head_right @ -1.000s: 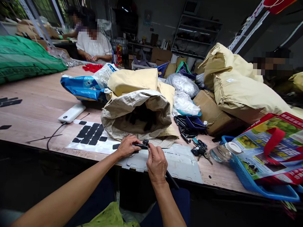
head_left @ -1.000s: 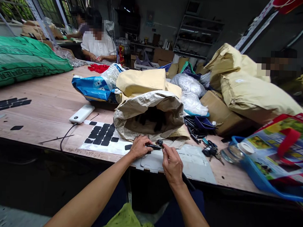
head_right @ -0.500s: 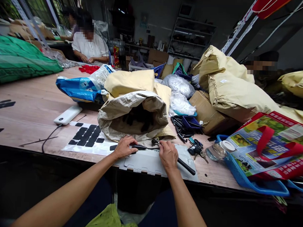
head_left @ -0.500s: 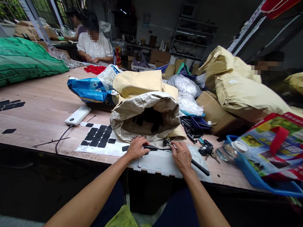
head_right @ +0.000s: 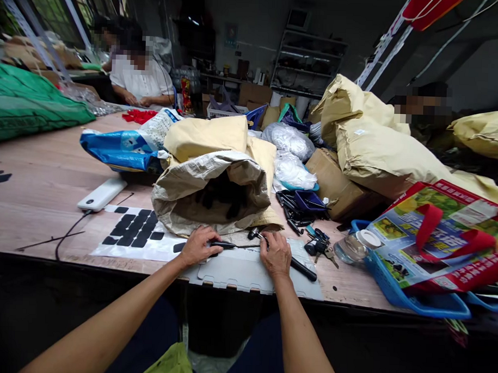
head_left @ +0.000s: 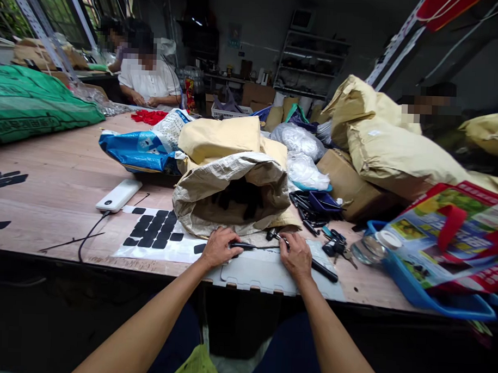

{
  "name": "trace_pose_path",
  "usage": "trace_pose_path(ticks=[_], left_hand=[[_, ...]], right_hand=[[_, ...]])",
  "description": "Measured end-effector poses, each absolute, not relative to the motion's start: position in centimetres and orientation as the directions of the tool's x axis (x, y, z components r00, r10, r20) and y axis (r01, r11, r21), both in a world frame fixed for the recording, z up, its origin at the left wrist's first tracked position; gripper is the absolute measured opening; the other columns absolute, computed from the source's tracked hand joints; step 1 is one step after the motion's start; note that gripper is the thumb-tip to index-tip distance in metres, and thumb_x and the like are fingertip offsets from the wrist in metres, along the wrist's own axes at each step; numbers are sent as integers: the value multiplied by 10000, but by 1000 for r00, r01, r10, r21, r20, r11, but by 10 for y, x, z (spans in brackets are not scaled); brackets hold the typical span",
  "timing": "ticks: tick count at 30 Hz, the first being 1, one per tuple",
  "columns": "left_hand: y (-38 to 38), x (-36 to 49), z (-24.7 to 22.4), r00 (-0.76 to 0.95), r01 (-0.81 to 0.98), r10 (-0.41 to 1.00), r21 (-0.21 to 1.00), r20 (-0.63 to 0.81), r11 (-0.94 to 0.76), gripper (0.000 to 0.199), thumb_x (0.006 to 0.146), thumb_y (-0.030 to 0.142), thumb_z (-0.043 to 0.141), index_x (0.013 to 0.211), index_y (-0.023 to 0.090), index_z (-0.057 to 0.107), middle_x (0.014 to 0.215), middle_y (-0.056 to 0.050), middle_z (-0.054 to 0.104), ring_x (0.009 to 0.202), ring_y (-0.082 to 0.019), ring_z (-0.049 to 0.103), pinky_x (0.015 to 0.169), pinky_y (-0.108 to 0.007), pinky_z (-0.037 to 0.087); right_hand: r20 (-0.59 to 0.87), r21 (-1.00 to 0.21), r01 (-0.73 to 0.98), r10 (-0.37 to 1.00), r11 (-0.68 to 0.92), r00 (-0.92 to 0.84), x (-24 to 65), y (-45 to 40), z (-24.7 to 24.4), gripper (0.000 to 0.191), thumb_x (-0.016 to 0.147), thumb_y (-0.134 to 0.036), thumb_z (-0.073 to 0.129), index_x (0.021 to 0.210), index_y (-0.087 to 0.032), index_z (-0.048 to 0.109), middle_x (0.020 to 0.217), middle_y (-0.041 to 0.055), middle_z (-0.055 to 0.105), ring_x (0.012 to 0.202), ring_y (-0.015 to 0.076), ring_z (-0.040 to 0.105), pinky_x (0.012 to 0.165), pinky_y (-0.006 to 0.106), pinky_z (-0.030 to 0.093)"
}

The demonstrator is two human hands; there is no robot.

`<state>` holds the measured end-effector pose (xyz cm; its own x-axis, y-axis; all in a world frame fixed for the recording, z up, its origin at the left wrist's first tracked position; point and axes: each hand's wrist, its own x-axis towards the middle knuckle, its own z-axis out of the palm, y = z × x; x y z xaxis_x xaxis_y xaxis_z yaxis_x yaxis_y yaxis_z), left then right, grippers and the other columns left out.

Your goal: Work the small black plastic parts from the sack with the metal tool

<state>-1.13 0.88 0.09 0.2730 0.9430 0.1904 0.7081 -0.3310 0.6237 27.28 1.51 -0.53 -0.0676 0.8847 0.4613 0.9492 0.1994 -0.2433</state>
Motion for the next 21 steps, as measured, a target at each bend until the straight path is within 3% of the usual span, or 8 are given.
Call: trace_pose_path(ticks=[9, 14, 18, 21], left_hand=[[7, -12, 9, 291, 701, 934, 618, 206, -355, 144, 842, 361, 733, 899, 230, 714, 905, -28, 677, 961, -240, 550, 863, -357, 390], [-42, -3, 36, 485, 551, 838, 658, 248, -514, 210, 906, 417, 651, 1002, 231, 671, 947, -37, 705, 911, -221, 599, 863, -347, 409], [-106, 15, 14, 776, 459, 631, 659, 29, -596, 271, 918, 457, 603, 1118, 278, 637, 906, -35, 727, 832, -226, 668, 808, -335, 455], [-131, 27, -34, 703, 643, 669, 617, -241, -454, 324, 887, 433, 596, 1172, 280, 619, 946, -53, 748, 880, -274, 710, 822, -374, 499]], right_hand=[[455, -221, 961, 889, 167, -50, 272, 17, -6, 209, 963, -295, 508, 1000, -218, 699, 946, 55, 637, 923, 204, 521, 799, 304, 347], [447, -204, 965, 892, 167, -60, 272, 17, -5, 207, 971, -291, 499, 1000, -213, 689, 948, 57, 633, 921, 201, 528, 789, 302, 348], [464, -200, 965, 884, 169, -59, 272, 18, -6, 201, 962, -288, 507, 998, -211, 689, 945, 62, 625, 921, 204, 523, 780, 305, 348], [468, -203, 965, 882, 166, -54, 272, 18, -8, 188, 947, -282, 521, 992, -211, 689, 945, 61, 625, 915, 204, 520, 774, 308, 345]])
